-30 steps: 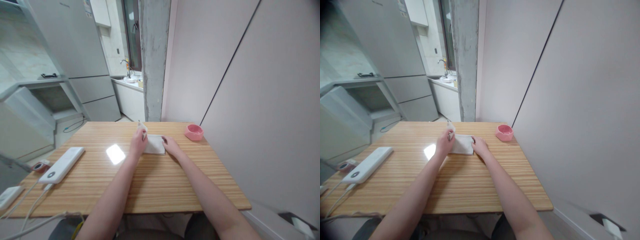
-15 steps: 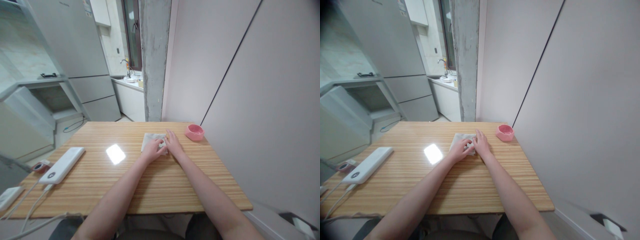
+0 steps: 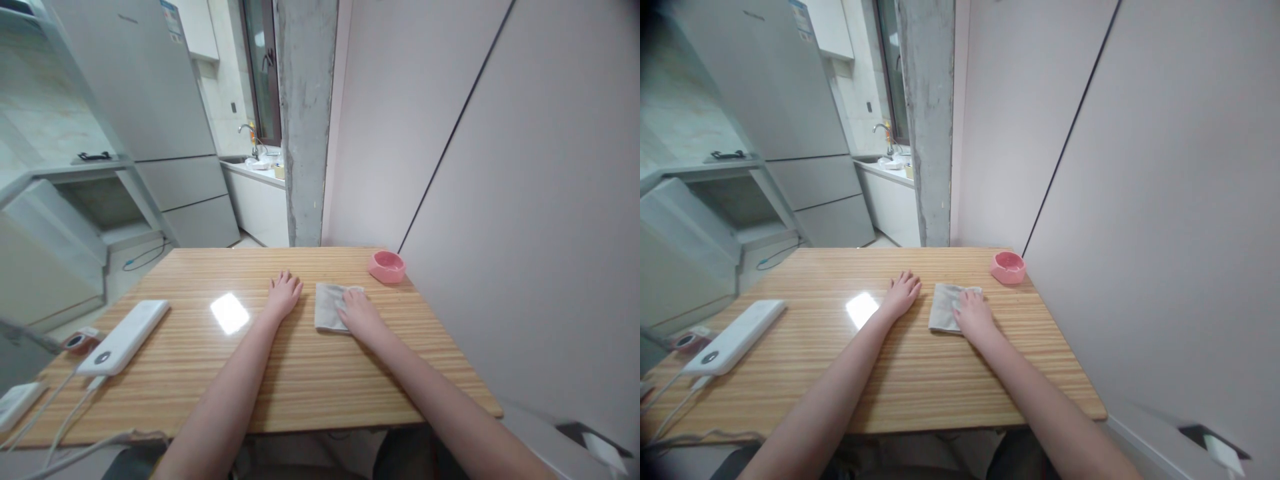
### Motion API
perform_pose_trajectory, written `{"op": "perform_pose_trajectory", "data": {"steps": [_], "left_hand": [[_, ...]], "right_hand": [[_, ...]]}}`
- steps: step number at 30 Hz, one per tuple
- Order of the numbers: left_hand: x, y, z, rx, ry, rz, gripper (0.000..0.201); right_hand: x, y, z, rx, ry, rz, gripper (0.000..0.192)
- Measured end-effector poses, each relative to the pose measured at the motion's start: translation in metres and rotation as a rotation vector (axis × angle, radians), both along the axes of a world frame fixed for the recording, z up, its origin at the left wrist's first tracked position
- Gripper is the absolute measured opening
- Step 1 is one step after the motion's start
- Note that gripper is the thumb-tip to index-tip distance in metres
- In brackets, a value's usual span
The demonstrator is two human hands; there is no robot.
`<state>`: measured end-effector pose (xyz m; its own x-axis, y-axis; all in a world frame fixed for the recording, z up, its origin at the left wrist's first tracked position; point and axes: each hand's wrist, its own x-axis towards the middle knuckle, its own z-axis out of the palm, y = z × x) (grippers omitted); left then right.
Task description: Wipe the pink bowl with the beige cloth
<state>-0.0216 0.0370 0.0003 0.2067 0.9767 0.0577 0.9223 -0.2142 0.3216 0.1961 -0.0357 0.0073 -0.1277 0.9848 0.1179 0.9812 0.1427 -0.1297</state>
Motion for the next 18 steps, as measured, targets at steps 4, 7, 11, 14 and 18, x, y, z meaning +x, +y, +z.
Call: {"op": "perform_pose_trajectory", "data": {"steps": [4, 7, 11, 14, 18], "left_hand": [[0.002, 0.0, -0.004, 0.061, -0.024, -0.012, 0.036], [0.003, 0.003, -0.005, 0.158, -0.163, 0.038, 0.024], [0.008, 0.006, -0.005, 0.153, -0.363, -0.049, 0.023], [0.012, 0.008, -0.006, 0.085, -0.259, -0.096, 0.03], [0.018, 0.01, -0.006, 0.061, -0.106, -0.06, 0.033]], "right_hand": [[0.085, -0.023, -0.013, 0.007, -0.036, -0.202, 0.049], [0.132, -0.031, -0.021, 0.0, -0.047, -0.252, 0.048], [0.13, -0.029, -0.009, 0.012, -0.031, -0.303, 0.038], [0.086, -0.014, 0.012, 0.11, 0.058, -0.254, 0.033], [0.0, 0.027, 0.019, 0.089, 0.476, 0.078, 0.038]]}}
